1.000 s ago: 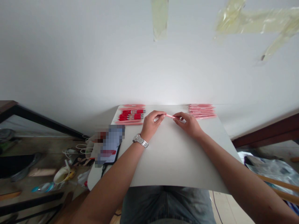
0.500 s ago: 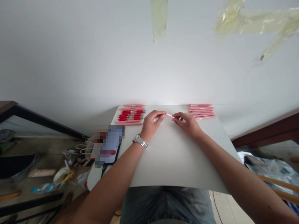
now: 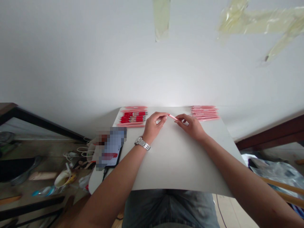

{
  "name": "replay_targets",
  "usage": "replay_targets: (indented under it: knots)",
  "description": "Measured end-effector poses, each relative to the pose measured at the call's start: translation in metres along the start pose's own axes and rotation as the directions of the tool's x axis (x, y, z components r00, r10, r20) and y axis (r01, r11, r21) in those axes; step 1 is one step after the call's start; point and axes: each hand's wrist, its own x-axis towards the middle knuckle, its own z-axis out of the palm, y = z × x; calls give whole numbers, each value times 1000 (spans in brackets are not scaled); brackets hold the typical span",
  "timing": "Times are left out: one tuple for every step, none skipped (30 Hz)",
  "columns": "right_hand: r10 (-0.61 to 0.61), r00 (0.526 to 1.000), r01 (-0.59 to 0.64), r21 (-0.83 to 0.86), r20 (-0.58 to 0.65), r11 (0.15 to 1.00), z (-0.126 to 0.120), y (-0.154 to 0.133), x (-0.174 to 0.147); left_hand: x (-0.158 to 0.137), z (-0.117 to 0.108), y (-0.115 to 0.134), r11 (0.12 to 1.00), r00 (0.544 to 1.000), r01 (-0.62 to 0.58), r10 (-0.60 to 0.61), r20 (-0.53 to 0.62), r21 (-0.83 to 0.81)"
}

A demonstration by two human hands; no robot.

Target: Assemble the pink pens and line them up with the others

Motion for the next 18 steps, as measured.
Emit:
replay_targets:
  knots:
    - [3, 1000, -3, 0, -1, 1000, 0, 0, 0, 0, 0, 0, 1000, 1000, 7, -7, -1, -6]
    - [7, 1000, -7, 1, -3, 1000, 0, -1, 0, 0, 0, 0, 1000, 1000, 14, -14, -2, -13]
    - [11, 1000, -11, 4, -6, 1000, 0, -1, 0, 0, 0, 0, 1000, 1000, 20, -20, -3, -17]
    - [16, 1000, -15, 8, -10, 1000, 0, -1, 0, 0, 1, 0, 1000, 1000, 23, -23, -6, -17]
    - [22, 1000, -21, 15, -13, 1000, 0, -1, 0, 0, 1, 0, 1000, 1000, 23, -23, -8, -15]
    - [29, 999, -29, 25, -16, 999, 1, -1, -1, 0, 1, 0, 1000, 1000, 20, -21, -11, -10]
    - [39, 999, -38, 36, -17, 999, 1, -2, -1, 0, 1, 0, 1000, 1000, 16, -16, -13, -3]
    - [50, 999, -50, 49, -16, 998, 1, -2, -1, 0, 1, 0, 1000, 1000, 11, -11, -14, 5]
    - [63, 998, -62, 63, -14, 996, 1, -2, -1, 0, 1, -1, 1000, 1000, 7, -7, -14, 11]
    - [76, 997, -76, 74, -10, 994, 1, -3, -2, 0, 1, -1, 1000, 1000, 6, -6, -13, 14]
    - [89, 996, -89, 83, -5, 993, 1, -3, -2, 0, 1, -1, 1000, 1000, 7, -6, -12, 16]
    - [101, 995, -100, 90, 1, 991, 0, -4, -2, 0, 1, -1, 1000, 1000, 8, -8, -12, 18]
    - [109, 994, -109, 95, 6, 989, 0, -4, -2, 0, 1, -1, 1000, 1000, 9, -9, -14, 19]
    - [116, 993, -116, 101, 10, 988, 0, -4, -2, 0, 1, -1, 1000, 1000, 11, -10, -16, 19]
    - [119, 993, -120, 107, 12, 987, 0, -5, -2, 0, 1, -1, 1000, 1000, 12, -11, -17, 19]
    - [123, 992, -123, 115, 13, 986, 0, -5, -2, 0, 1, -1, 1000, 1000, 12, -12, -17, 19]
    - [126, 992, -127, 127, 11, 984, 1, -5, -2, 0, 1, -1, 1000, 1000, 12, -12, -16, 20]
    - [131, 991, -131, 146, 10, 980, 1, -4, -2, 0, 1, -1, 1000, 1000, 12, -12, -15, 22]
